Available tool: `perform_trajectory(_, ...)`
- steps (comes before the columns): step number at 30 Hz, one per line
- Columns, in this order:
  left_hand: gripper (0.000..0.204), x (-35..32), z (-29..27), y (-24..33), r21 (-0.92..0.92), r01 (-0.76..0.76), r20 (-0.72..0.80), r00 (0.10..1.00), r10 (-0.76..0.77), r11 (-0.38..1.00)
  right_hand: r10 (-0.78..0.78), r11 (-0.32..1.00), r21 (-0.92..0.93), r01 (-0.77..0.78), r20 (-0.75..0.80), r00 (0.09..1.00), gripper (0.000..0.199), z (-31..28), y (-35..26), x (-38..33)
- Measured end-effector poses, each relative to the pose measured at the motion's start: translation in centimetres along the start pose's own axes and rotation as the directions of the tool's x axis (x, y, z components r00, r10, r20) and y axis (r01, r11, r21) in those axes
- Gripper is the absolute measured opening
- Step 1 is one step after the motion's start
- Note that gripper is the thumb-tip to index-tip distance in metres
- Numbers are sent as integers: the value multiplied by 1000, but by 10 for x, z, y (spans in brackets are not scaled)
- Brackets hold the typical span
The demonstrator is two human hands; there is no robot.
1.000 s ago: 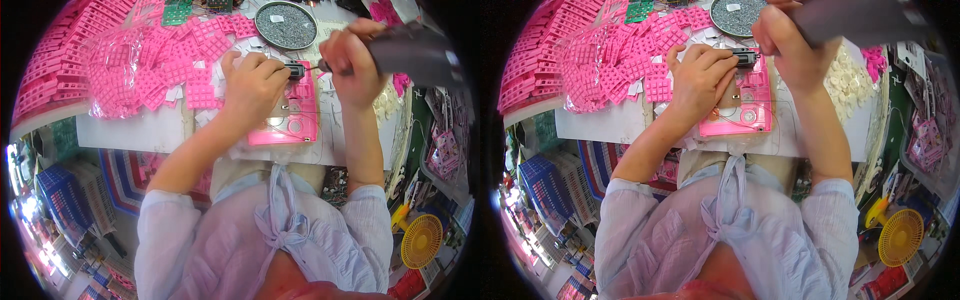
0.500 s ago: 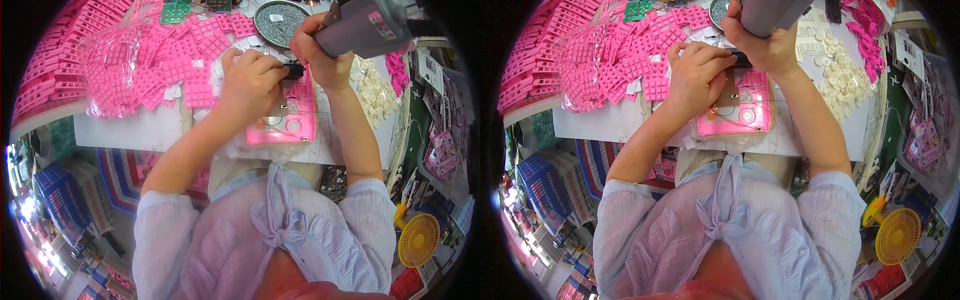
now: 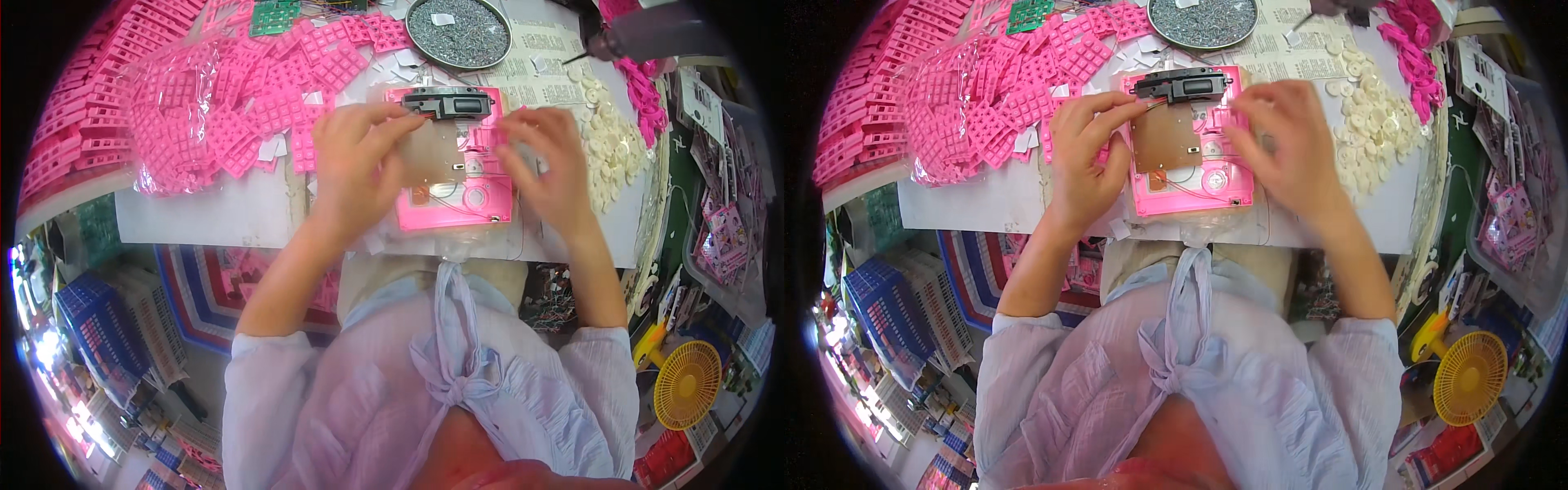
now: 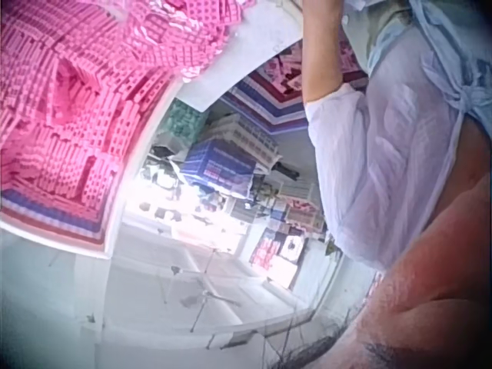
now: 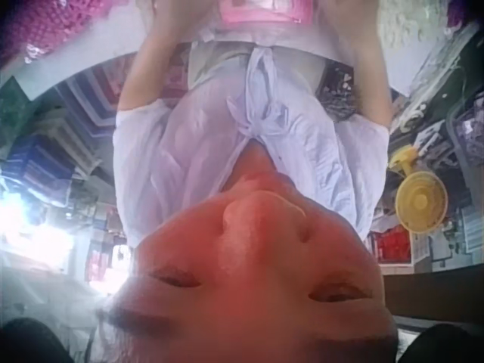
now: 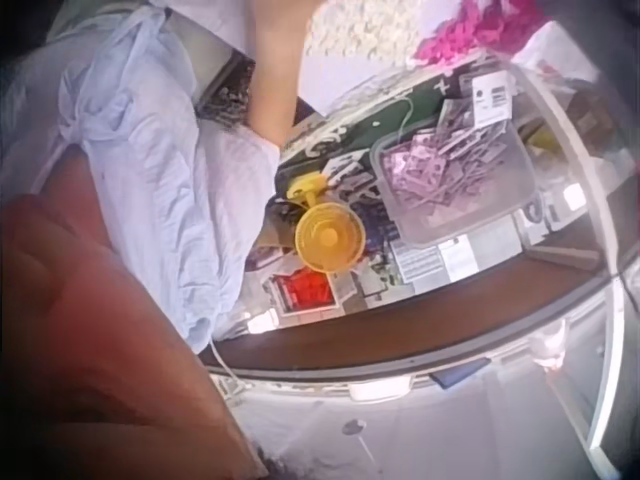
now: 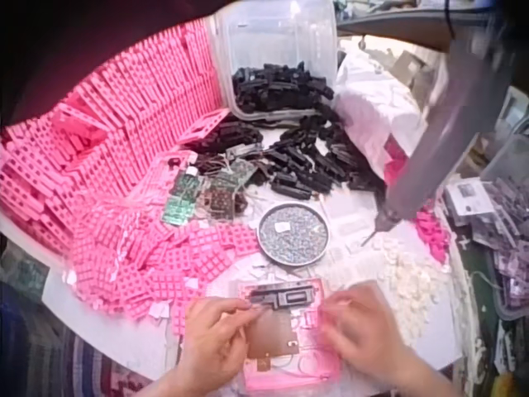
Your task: Assembling the internal electronic and mechanical components into a pink toy piggy bank using a power screwdriver.
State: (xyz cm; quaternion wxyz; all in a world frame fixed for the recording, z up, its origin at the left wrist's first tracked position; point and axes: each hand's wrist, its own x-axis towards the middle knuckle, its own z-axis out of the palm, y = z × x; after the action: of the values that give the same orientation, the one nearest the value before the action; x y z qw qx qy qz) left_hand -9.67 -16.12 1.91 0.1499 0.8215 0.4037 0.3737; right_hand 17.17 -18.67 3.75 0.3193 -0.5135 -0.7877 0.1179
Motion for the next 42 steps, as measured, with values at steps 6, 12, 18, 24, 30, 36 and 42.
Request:
perform_trajectory(6,37,-8,5,7,-6,-9,23,1000,9,1000,-119,990,-73,124,74,990,32,22,-6,-3)
perform_trajectory(12,35,-13,0,3,21,5,-5,1000,-5,1000,-104,988,-100,121,158,982,34,24,-8,1)
perform_trajectory(18,32,-13,-4,-1,3,-2,-27,1000,2,1000,7,1000,-30,-1,200,980,32,20,-11,2)
perform_trajectory(24,29,-6,-2,-2,-13,-23,-37,999,22,1000,66,978,173,-115,264,962,30,4,1,8)
perform_trajectory(30,27,-3,-10,-12,15,-17,-66,998,18,1000,33,986,156,-53,133,991,28,-10,14,-3)
perform_trajectory(36,25,-5,-5,-4,37,-18,5,1000,18,999,-145,989,47,139,148,978,23,8,-3,7)
perform_trajectory(42,24,-6,-5,-1,39,-7,26,1000,6,999,-178,975,-92,203,226,958,30,17,-4,6)
